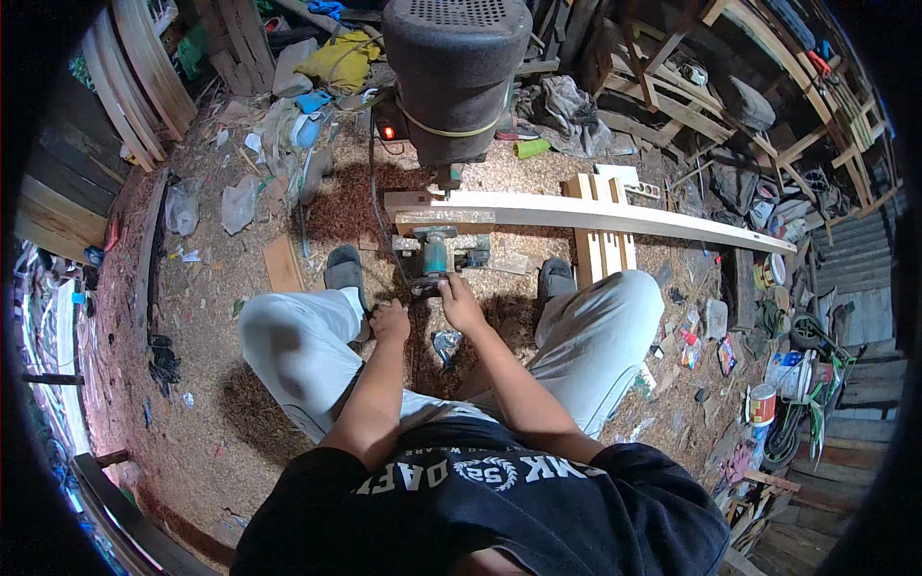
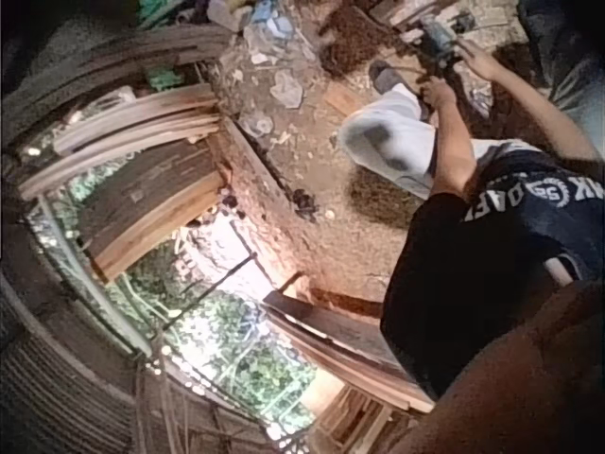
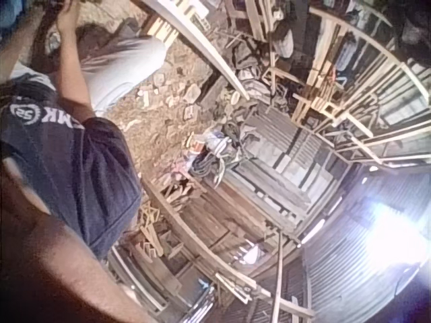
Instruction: Shaping the edge of a long wooden strip using a mounted router.
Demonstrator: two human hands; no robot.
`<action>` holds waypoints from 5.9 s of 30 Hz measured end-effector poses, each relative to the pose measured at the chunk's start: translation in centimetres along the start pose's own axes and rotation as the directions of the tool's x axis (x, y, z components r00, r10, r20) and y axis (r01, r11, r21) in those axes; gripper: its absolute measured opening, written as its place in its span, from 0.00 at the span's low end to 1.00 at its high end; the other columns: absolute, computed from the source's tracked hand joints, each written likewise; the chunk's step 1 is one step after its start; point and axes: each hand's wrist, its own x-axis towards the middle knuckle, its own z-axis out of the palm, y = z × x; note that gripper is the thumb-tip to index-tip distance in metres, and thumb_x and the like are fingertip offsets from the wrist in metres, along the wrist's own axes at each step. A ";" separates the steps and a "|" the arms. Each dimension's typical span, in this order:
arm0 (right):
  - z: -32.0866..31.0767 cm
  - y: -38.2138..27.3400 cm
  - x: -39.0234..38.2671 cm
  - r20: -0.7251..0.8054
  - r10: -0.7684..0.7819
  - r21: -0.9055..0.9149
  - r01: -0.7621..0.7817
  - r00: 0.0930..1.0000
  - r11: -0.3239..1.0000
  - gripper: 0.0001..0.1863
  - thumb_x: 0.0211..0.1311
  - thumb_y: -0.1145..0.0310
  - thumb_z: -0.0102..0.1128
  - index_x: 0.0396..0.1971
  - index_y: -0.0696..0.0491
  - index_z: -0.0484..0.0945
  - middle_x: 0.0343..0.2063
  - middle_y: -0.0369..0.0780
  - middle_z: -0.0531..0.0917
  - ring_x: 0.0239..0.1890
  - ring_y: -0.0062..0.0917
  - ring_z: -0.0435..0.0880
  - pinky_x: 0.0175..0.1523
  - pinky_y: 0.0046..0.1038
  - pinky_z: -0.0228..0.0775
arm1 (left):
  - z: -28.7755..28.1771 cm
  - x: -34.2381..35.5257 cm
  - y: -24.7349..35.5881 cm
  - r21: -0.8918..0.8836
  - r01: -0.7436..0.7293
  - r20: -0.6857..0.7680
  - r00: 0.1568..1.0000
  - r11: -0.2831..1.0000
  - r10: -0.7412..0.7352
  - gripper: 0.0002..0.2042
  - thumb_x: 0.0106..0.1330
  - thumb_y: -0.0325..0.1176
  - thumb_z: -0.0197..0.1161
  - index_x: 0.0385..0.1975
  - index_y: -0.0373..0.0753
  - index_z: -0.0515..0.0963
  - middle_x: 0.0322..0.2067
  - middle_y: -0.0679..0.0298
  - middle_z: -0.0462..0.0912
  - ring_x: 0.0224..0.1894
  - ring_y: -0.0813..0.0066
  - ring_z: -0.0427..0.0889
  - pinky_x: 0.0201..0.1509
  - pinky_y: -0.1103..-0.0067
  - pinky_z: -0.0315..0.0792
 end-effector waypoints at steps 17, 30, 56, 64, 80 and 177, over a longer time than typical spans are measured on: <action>1.1 2.8 1.5 -0.039 -0.120 0.269 0.127 0.992 0.955 0.23 0.81 0.52 0.45 0.47 0.60 0.76 0.44 0.54 0.81 0.49 0.44 0.80 0.59 0.37 0.69 | -9.3 2.4 0.9 0.152 -0.294 0.386 0.896 0.944 0.217 0.22 0.68 0.43 0.58 0.53 0.32 0.82 0.55 0.40 0.82 0.54 0.47 0.84 0.59 0.61 0.77; 3.3 8.9 7.1 -0.531 0.159 0.139 -0.100 0.833 0.985 0.28 0.62 0.59 0.72 0.54 0.60 0.70 0.46 0.57 0.81 0.50 0.52 0.81 0.56 0.43 0.72 | -20.7 -4.5 6.1 0.179 -0.649 0.435 0.726 0.739 0.533 0.23 0.71 0.43 0.54 0.60 0.36 0.76 0.53 0.48 0.84 0.55 0.48 0.83 0.61 0.59 0.75; 4.7 13.4 8.2 -0.467 0.332 0.546 -0.028 0.819 0.837 0.27 0.72 0.60 0.65 0.60 0.61 0.69 0.34 0.39 0.82 0.36 0.23 0.78 0.47 0.29 0.72 | -20.2 -5.6 7.9 0.253 -0.673 0.384 0.729 0.695 0.566 0.32 0.72 0.53 0.55 0.57 0.24 0.76 0.53 0.42 0.83 0.54 0.45 0.84 0.60 0.59 0.76; 4.0 16.0 9.6 -0.294 0.411 0.703 -0.096 0.863 0.704 0.22 0.77 0.57 0.56 0.56 0.61 0.71 0.35 0.42 0.84 0.34 0.25 0.81 0.45 0.28 0.74 | -20.5 -5.8 9.0 0.251 -0.666 0.445 0.724 0.702 0.528 0.31 0.71 0.54 0.56 0.54 0.26 0.79 0.53 0.45 0.84 0.54 0.46 0.84 0.60 0.59 0.76; -1.2 3.9 5.5 -0.675 0.276 0.391 0.014 0.684 0.920 0.15 0.79 0.62 0.49 0.50 0.58 0.75 0.36 0.47 0.83 0.38 0.36 0.81 0.47 0.35 0.73 | -28.5 -9.9 9.6 -0.083 -0.731 -0.294 0.667 0.677 0.684 0.13 0.72 0.41 0.60 0.37 0.37 0.82 0.38 0.53 0.84 0.41 0.50 0.84 0.42 0.63 0.76; -29.3 -31.6 7.6 -0.436 -0.812 0.471 0.867 0.389 0.162 0.15 0.67 0.64 0.61 0.24 0.59 0.76 0.18 0.36 0.75 0.21 0.18 0.72 0.27 0.24 0.64 | -37.5 -11.6 14.0 0.301 -0.827 -0.852 -0.009 0.476 0.523 0.36 0.69 0.37 0.43 0.72 0.16 0.51 0.73 0.23 0.43 0.79 0.30 0.38 0.78 0.45 0.26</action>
